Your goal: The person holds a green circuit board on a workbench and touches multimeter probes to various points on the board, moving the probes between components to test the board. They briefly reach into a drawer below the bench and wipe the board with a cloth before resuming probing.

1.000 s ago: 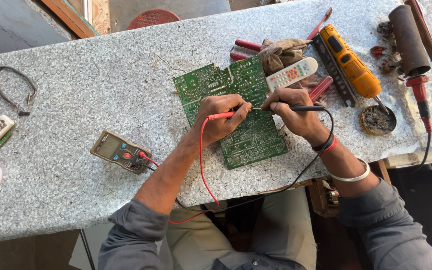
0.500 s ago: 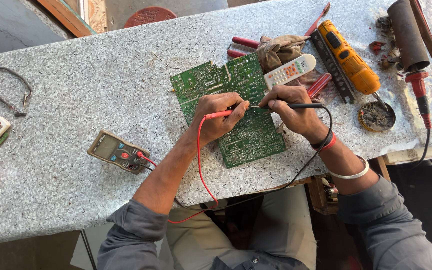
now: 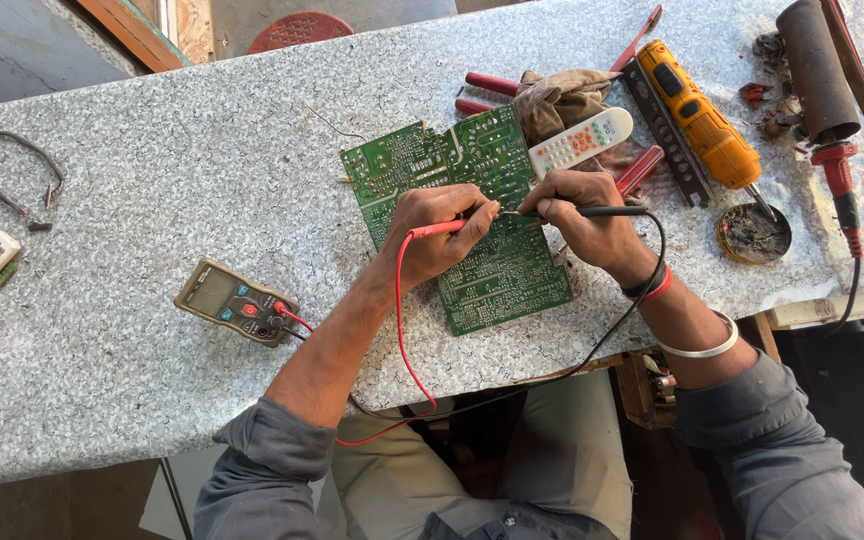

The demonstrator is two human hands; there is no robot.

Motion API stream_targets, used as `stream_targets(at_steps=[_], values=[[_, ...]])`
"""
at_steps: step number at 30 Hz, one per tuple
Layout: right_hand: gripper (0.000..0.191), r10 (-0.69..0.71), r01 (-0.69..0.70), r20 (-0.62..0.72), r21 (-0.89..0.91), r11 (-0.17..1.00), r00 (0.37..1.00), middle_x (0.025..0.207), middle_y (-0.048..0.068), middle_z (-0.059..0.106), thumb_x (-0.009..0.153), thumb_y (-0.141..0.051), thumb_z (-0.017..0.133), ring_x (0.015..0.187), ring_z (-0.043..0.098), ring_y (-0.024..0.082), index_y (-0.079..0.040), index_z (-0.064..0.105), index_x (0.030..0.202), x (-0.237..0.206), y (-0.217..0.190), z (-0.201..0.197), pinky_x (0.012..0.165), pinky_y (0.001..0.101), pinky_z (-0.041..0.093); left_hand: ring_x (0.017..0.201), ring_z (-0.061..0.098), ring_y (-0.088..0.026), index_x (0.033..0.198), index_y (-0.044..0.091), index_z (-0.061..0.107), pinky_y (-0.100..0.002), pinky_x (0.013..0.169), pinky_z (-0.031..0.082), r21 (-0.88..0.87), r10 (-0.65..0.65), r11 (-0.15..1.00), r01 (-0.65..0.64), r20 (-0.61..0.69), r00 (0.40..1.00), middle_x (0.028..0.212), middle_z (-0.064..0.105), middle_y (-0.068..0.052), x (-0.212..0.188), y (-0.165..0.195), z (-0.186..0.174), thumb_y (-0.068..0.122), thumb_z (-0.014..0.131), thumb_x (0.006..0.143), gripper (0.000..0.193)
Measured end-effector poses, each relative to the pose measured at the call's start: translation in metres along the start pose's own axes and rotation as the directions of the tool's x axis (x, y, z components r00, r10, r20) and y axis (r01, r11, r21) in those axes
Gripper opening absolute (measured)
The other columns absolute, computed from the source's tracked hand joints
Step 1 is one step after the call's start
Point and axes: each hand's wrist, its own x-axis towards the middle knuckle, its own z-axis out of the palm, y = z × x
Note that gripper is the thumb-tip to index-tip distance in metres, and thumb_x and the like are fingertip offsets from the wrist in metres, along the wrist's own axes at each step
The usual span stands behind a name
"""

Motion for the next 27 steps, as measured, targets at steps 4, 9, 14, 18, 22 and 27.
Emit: stream_targets(at_steps=[4,9,14,18,22,27], values=[[0.025,-0.003,0.003,0.002,0.010,1.000,1.000,0.080,0.008,0.071,0.087,-0.010,0.052,0.072,0.066,0.013,0.002,0.074,0.092,0.0002,0.0001,0.0001,0.068,0.0289,0.055,0.055,0.065,-0.017,0.084,0.007,0.072,-0.032,0.051,0.049,0.005,0.016,1.000,-0.016,-0.002,1.000,0.069,0.069,-0.005,0.0000,-0.0016,0.0009,0.027,0.068,0.101,0.026],[0.026,-0.003,0.003,0.002,0.010,1.000,1.000,0.080,0.008,0.071,0.087,-0.011,0.053,0.072,0.066,0.013,0.002,0.074,0.092,0.0005,0.0010,0.0003,0.068,0.0290,0.055,0.055,0.065,-0.017,0.084,0.007,0.073,-0.033,0.050,0.048,0.010,0.015,1.000,-0.015,0.001,1.000,0.069,0.069,-0.005,-0.0005,-0.0022,0.0010,0.027,0.068,0.101,0.027],[0.026,0.001,-0.001,0.003,0.013,1.000,1.000,0.080,0.008,0.071,0.087,-0.011,0.053,0.072,0.066,0.013,0.002,0.074,0.092,0.0003,0.0013,0.0003,0.067,0.0288,0.055,0.056,0.065,-0.017,0.084,0.007,0.073,-0.033,0.051,0.049,0.009,0.014,1.000,-0.014,-0.001,1.000,0.069,0.069,-0.005,-0.0004,-0.0007,0.0005,0.027,0.068,0.101,0.027],[0.026,0.001,-0.001,0.002,-0.001,1.000,1.000,0.080,0.008,0.071,0.087,-0.011,0.053,0.072,0.066,0.013,0.002,0.074,0.092,0.0001,0.0012,0.0002,0.067,0.0287,0.055,0.056,0.066,-0.018,0.084,0.007,0.072,-0.033,0.051,0.049,0.014,0.010,1.000,-0.010,0.000,1.000,0.070,0.069,-0.006,-0.0003,0.0003,-0.0002,0.027,0.068,0.101,0.027],[0.026,0.006,-0.006,0.004,0.015,1.000,1.000,0.080,0.008,0.072,0.087,-0.012,0.052,0.072,0.066,0.013,0.002,0.074,0.092,0.0000,0.0010,0.0003,0.067,0.0288,0.055,0.056,0.066,-0.018,0.084,0.007,0.073,-0.034,0.052,0.049,0.020,0.013,1.000,-0.013,-0.002,1.000,0.070,0.069,-0.006,-0.0006,0.0004,0.0002,0.027,0.068,0.101,0.026],[0.026,-0.012,0.012,0.008,0.008,1.000,1.000,0.080,0.008,0.072,0.086,-0.012,0.053,0.072,0.067,0.013,0.002,0.074,0.092,0.0009,0.0008,-0.0002,0.068,0.0289,0.055,0.056,0.066,-0.018,0.085,0.007,0.073,-0.033,0.051,0.049,0.026,0.020,0.999,-0.020,0.000,1.000,0.070,0.069,-0.006,-0.0002,-0.0008,0.0002,0.027,0.068,0.101,0.026]])
